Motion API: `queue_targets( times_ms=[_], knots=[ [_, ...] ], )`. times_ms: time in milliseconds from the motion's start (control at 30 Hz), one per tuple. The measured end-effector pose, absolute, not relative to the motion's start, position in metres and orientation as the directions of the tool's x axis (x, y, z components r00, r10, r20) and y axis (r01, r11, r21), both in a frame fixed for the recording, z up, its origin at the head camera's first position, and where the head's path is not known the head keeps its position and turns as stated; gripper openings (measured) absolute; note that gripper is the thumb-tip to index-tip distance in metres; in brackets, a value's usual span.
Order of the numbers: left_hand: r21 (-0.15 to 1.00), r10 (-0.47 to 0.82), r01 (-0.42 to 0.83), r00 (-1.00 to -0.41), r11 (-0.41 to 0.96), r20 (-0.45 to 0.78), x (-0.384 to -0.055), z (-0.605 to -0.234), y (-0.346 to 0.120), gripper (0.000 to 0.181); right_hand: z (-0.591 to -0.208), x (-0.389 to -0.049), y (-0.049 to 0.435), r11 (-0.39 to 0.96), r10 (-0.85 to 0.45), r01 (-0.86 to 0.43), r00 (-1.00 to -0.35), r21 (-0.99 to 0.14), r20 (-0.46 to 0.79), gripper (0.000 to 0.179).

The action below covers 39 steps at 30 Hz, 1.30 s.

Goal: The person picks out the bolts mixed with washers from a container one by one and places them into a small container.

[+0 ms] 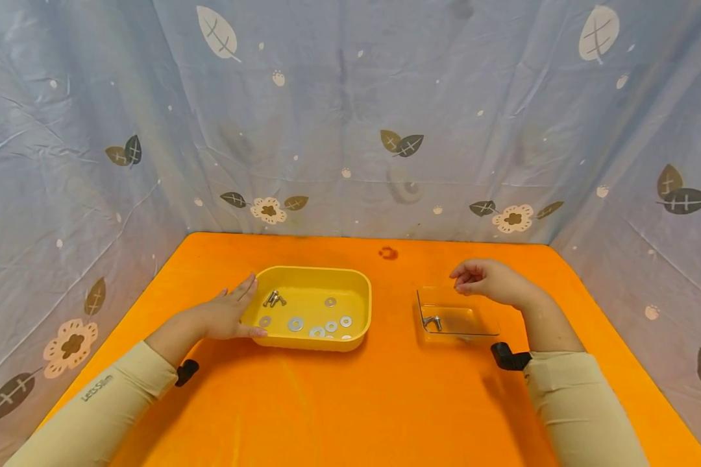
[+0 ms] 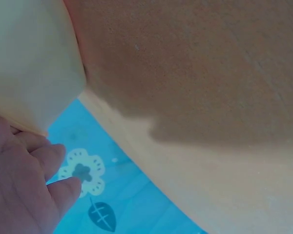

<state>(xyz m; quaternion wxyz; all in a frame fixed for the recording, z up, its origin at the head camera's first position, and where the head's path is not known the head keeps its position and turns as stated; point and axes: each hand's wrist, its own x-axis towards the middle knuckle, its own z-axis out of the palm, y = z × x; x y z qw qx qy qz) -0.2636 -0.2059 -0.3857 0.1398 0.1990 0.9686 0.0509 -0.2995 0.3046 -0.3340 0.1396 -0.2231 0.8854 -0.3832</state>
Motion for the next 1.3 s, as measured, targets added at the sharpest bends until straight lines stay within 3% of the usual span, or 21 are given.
queue_targets(
  times_ms=[700, 1300],
  knots=[
    [0.149, 0.403, 0.376, -0.878, 0.914, -0.258, -0.264, -0.385, -0.205, 0.12, -0.303, -0.322, 0.261, 0.559, -0.527, -0.342, -0.85, -0.755, -0.006, 0.028],
    [0.158, 0.404, 0.375, -0.88, 0.914, -0.251, -0.259, -0.378, -0.202, 0.119, -0.289, -0.358, 0.159, 0.441, -0.63, -0.373, -0.776, -0.817, 0.014, 0.021]
  ],
)
